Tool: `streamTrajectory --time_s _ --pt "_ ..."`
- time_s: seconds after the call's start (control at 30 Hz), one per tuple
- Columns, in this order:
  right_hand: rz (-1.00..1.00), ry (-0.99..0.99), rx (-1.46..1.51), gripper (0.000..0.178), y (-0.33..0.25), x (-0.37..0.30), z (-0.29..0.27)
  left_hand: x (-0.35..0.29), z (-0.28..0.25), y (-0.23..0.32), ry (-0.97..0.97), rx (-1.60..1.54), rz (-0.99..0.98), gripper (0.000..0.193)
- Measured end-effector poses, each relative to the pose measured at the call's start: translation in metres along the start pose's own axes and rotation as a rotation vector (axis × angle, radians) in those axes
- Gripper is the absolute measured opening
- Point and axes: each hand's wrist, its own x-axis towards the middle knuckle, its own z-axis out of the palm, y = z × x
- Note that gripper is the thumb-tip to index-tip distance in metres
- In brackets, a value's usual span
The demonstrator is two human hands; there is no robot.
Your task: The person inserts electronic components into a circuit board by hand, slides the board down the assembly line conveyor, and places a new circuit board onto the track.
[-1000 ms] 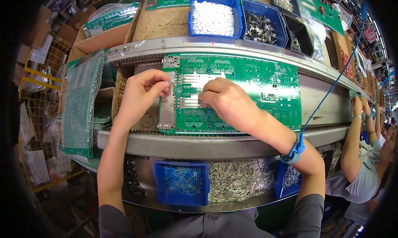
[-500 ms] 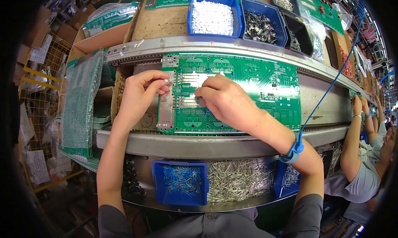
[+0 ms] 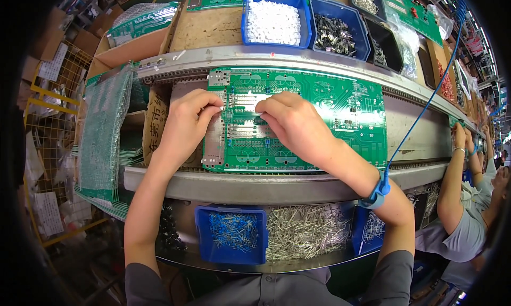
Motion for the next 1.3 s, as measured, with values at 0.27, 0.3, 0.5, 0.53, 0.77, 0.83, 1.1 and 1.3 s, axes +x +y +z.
streamTrajectory --time_s 0.27,0.3,0.5,0.53,0.77,0.83,1.1,1.3 --pt "-0.024 0.048 -0.012 0.015 0.003 0.005 -0.003 -0.001 0.005 -0.003 -0.006 0.079 0.075 0.006" --pt "-0.024 0.047 -0.012 0.015 0.004 0.006 -0.003 -0.001 0.006 -0.003 -0.007 0.090 0.087 0.006" --pt "-0.034 0.051 -0.012 0.016 0.002 0.009 -0.002 -0.002 0.007 -0.002 0.004 0.148 0.141 0.006" --pt "-0.040 0.059 -0.007 0.016 0.001 0.010 -0.001 -0.002 0.008 -0.002 0.004 0.146 0.141 0.006" --pt "-0.022 0.016 0.061 0.017 -0.006 0.016 0.012 -0.002 0.004 0.001 -0.028 0.118 0.089 0.009" --pt "-0.060 0.024 0.079 0.016 -0.006 0.020 0.020 -0.002 0.002 0.002 -0.034 0.090 0.053 0.012" --pt "-0.117 0.015 0.046 0.014 -0.013 0.031 0.040 -0.001 -0.001 -0.007 0.006 -0.155 -0.086 0.016" --pt "-0.113 0.010 -0.023 0.013 -0.014 0.033 0.044 0.001 -0.007 -0.006 -0.084 -0.207 -0.226 0.021"
